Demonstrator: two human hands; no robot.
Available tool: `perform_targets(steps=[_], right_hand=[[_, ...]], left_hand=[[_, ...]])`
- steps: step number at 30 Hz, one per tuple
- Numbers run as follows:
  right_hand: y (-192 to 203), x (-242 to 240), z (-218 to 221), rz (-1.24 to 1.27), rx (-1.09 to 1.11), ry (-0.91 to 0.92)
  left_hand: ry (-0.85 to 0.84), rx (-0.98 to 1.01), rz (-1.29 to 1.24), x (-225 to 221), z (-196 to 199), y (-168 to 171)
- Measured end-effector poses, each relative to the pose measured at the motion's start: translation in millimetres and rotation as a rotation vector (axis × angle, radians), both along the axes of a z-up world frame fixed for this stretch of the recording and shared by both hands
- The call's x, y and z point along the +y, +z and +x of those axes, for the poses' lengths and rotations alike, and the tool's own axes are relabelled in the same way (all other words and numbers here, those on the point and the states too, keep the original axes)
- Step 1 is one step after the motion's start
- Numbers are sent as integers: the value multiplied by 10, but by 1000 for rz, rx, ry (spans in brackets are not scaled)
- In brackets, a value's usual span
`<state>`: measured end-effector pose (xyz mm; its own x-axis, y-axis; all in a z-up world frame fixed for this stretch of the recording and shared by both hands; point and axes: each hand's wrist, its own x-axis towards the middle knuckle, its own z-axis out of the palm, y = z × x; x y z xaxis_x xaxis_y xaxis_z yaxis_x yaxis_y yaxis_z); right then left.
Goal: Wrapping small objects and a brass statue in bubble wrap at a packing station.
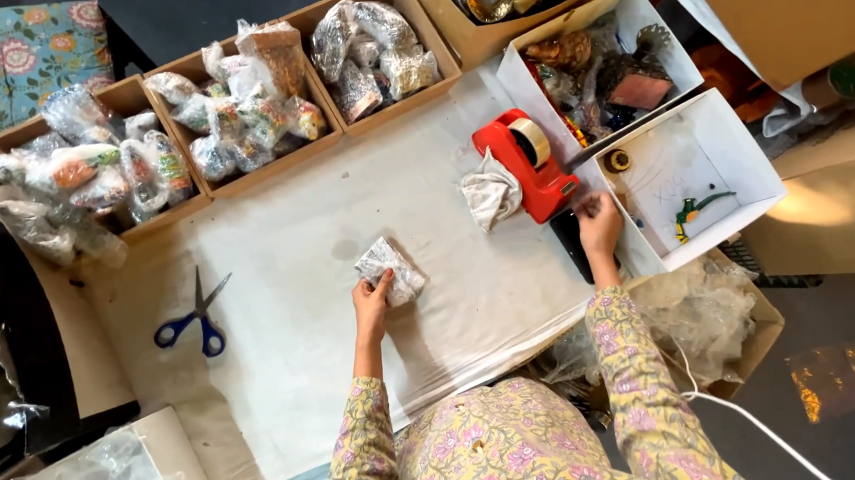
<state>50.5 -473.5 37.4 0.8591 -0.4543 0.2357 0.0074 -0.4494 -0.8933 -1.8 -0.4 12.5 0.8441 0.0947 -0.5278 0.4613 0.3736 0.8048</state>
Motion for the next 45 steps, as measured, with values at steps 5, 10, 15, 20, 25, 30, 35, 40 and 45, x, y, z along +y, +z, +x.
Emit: perform_targets(steps=[5, 10, 15, 20, 25, 30, 35, 40, 45], right_hand=[[679, 631, -242, -67, -103, -230], [325, 1394, -371, 200, -109, -136], [90, 2792, -425, 449, 257, 390], [87, 3283, -362, 482, 324, 448], [147, 3330, -359, 458, 379, 415], [187, 3361, -318, 438, 412, 373], [194, 3370, -321, 424, 414, 366], [272, 3412, -312, 366, 432, 345], [337, 3456, -282, 5, 368, 339]], left_hand=[[-2, 20, 79, -15, 18, -232], [-2, -22, 45, 4, -38, -231], [20, -30, -19, -30, 2, -180], [38, -54, -43, -26, -19, -120], [25, -21, 41, -49, -23, -229], [16, 38, -49, -28, 8, -83], [-21, 23, -118, 17, -7, -27], [-112, 106, -181, 123, 12, 128], [-92, 128, -166, 122, -9, -50]])
